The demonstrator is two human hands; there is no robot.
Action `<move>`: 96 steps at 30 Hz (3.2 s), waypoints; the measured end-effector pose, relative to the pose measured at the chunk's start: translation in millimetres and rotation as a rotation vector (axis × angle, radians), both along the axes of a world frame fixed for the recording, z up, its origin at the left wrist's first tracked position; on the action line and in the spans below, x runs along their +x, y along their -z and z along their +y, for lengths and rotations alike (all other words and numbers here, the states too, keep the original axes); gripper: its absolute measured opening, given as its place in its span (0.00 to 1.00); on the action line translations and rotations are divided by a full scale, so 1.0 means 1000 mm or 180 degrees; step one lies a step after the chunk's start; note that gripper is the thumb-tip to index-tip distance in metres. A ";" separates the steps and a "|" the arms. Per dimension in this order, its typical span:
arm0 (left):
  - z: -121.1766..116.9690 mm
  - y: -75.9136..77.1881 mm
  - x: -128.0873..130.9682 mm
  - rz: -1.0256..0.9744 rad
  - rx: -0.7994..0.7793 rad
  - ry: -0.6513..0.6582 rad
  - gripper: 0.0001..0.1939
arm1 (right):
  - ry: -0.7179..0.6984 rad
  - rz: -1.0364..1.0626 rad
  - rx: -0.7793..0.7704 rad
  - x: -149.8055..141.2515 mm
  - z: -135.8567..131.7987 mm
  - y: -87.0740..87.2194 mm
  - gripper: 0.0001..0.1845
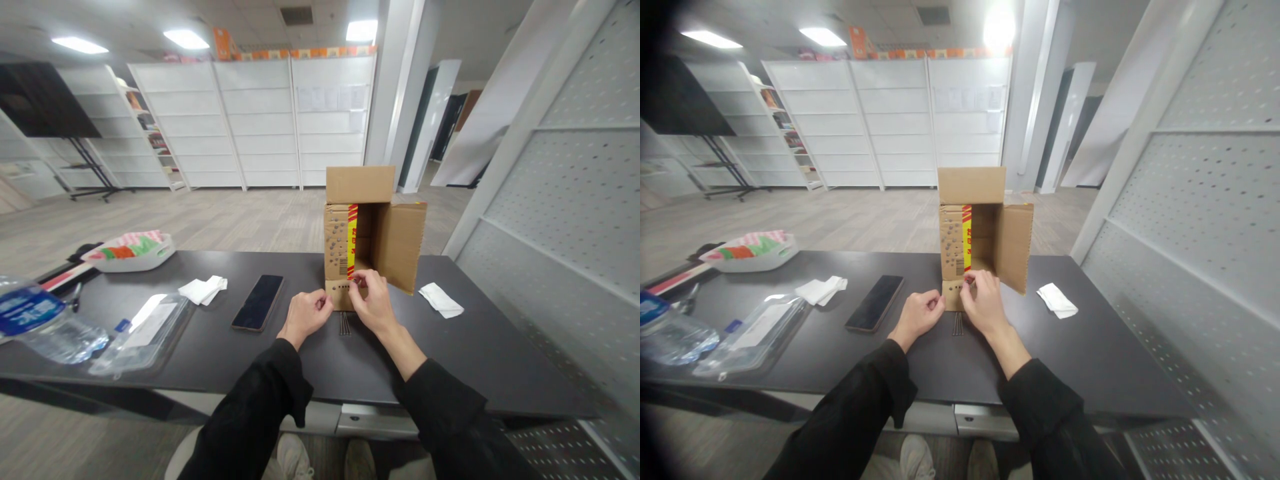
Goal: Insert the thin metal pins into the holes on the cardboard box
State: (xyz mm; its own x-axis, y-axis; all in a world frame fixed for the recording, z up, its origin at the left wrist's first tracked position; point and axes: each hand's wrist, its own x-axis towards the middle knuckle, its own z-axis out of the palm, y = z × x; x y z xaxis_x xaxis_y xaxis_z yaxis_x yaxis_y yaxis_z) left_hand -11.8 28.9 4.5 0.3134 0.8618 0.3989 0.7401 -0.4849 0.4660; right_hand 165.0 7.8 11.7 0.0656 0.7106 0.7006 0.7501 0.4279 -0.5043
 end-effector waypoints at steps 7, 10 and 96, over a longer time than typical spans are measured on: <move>0.000 0.002 -0.001 0.0021 0.0025 -0.0002 0.17 | -0.0481 0.0069 -0.0083 0.007 -0.011 -0.006 0.07; 0.000 0.001 -0.001 0.0059 -0.0031 -0.0023 0.17 | -0.0559 0.0207 -0.0253 0.008 -0.020 -0.007 0.08; 0.000 0.001 -0.001 0.0031 -0.0036 0.0003 0.17 | -0.0896 -0.0650 -0.1259 0.009 -0.070 0.021 0.07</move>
